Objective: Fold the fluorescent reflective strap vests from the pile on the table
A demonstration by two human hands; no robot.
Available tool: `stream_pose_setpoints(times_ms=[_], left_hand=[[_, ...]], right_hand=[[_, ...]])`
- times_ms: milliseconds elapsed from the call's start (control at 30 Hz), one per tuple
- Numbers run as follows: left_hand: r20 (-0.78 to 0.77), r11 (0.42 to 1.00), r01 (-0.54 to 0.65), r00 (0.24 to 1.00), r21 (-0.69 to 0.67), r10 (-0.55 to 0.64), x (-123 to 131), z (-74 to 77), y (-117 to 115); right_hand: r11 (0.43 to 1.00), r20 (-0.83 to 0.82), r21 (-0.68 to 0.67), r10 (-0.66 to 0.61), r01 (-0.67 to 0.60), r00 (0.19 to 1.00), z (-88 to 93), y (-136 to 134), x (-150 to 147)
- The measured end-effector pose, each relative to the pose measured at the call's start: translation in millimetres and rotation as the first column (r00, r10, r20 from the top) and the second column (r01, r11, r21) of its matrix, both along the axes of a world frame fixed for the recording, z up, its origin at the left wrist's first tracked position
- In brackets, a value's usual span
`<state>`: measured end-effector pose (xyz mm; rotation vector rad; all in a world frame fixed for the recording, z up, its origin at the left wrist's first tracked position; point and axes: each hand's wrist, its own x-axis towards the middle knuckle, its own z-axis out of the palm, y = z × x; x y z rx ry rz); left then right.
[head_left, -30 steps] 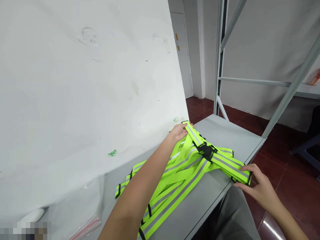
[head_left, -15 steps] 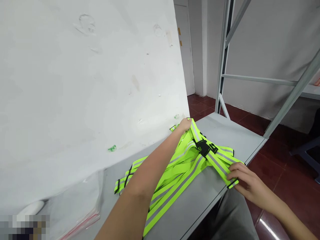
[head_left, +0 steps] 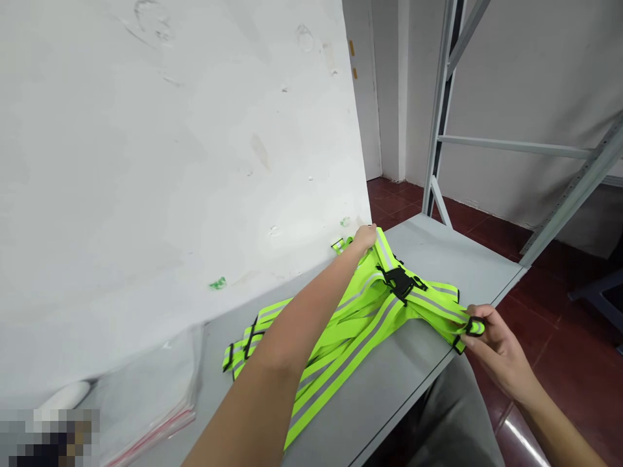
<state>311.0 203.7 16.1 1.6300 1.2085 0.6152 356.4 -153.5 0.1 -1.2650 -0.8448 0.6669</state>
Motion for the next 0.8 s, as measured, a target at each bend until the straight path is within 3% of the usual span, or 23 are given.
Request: stream_pose_setpoints(times_ms=[100, 200, 433, 567, 800], left_hand=[[-0.105, 0.999, 0.048, 0.993, 0.001, -0.048, -11.2, 2.1, -9.3], [-0.172, 0.993, 0.119, 0.979, 0.029, -0.112, -24.5, 0.9, -21.0], [-0.169, 0.984, 0.124, 0.980, 0.131, -0.101, -33.0, -6.9, -37.3], [-0.116, 0.981, 0.085, 0.991, 0.173, -0.065, -32.7, -8.0, -37.9], [-0.084, 0.967, 0.007, 0.996, 0.253, 0.015, -34.1, -11.5, -31.7]], right_hand=[[0.994, -0.183, 0.091, -0.035, 0.053, 0.982, -6.5, 12.8, -5.6], [0.990, -0.238, 0.105, -0.063, 0.091, 0.969, -13.8, 21.6, -9.8], [0.935, 0.135, 0.015, -0.353, 0.354, 0.926, -22.0, 25.8, -16.2], [0.937, 0.254, 0.033, -0.343, 0.347, 0.904, -17.5, 22.2, -18.5], [0.966, 0.082, -0.070, -0.242, 0.248, 0.967, -16.0, 18.1, -10.5]])
